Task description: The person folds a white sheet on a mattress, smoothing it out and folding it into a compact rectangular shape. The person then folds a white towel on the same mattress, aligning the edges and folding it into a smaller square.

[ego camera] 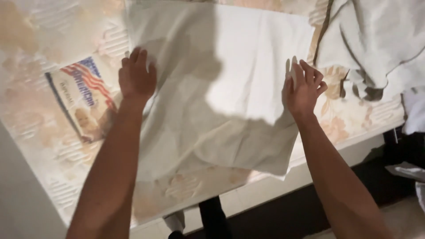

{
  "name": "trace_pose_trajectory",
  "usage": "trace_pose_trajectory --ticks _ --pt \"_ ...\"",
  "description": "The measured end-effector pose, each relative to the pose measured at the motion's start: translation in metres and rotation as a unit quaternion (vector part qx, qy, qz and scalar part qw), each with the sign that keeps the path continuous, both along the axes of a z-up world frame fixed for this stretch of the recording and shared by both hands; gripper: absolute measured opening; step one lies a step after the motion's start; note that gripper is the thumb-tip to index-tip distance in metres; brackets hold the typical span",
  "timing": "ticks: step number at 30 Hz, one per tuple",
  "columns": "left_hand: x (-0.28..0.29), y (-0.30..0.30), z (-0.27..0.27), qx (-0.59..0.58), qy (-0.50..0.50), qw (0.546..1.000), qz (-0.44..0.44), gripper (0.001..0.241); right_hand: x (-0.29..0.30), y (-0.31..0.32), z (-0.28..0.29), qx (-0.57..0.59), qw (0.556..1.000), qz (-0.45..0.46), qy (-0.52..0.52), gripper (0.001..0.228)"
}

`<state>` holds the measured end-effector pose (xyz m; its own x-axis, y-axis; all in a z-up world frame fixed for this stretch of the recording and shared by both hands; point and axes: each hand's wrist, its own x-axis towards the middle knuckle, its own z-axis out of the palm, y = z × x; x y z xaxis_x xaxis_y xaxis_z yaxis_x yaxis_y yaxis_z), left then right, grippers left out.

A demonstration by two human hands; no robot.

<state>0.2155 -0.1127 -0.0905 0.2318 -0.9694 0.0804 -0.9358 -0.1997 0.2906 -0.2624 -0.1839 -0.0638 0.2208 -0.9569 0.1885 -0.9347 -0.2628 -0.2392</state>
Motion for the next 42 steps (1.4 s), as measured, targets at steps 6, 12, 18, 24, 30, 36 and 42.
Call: trace_pose_trajectory --ticks 6,12,18,24,30,36,42 --pt "0.024 -0.045 -0.012 -0.015 -0.096 0.993 -0.062 0.056 -0.006 -0.042 -0.018 0.003 0.999 0.051 0.003 0.047" --pt "0.031 -0.066 -0.032 0.006 -0.121 0.992 -0.030 0.034 0.008 -0.059 -0.015 -0.013 0.998 0.065 -0.012 0.039" --pt "0.042 -0.064 -0.043 -0.109 -0.041 0.993 -0.024 0.020 0.014 -0.070 -0.009 0.010 0.999 0.003 -0.042 0.016" --pt "0.023 -0.087 0.014 -0.061 -0.080 0.994 -0.042 0.046 -0.002 -0.099 -0.015 -0.028 0.996 0.037 -0.077 0.037" --pt "0.018 -0.107 -0.002 0.067 -0.068 0.992 0.080 0.029 -0.001 -0.118 -0.040 -0.081 0.995 0.056 0.010 0.049" --pt "0.046 -0.105 -0.006 0.004 0.170 0.981 0.095 0.017 -0.006 -0.127 -0.029 -0.029 0.998 0.060 -0.021 0.027" --pt "0.055 -0.115 0.038 -0.186 0.035 0.981 0.033 0.031 -0.013 -0.137 -0.012 -0.067 0.996 0.052 -0.006 0.034"
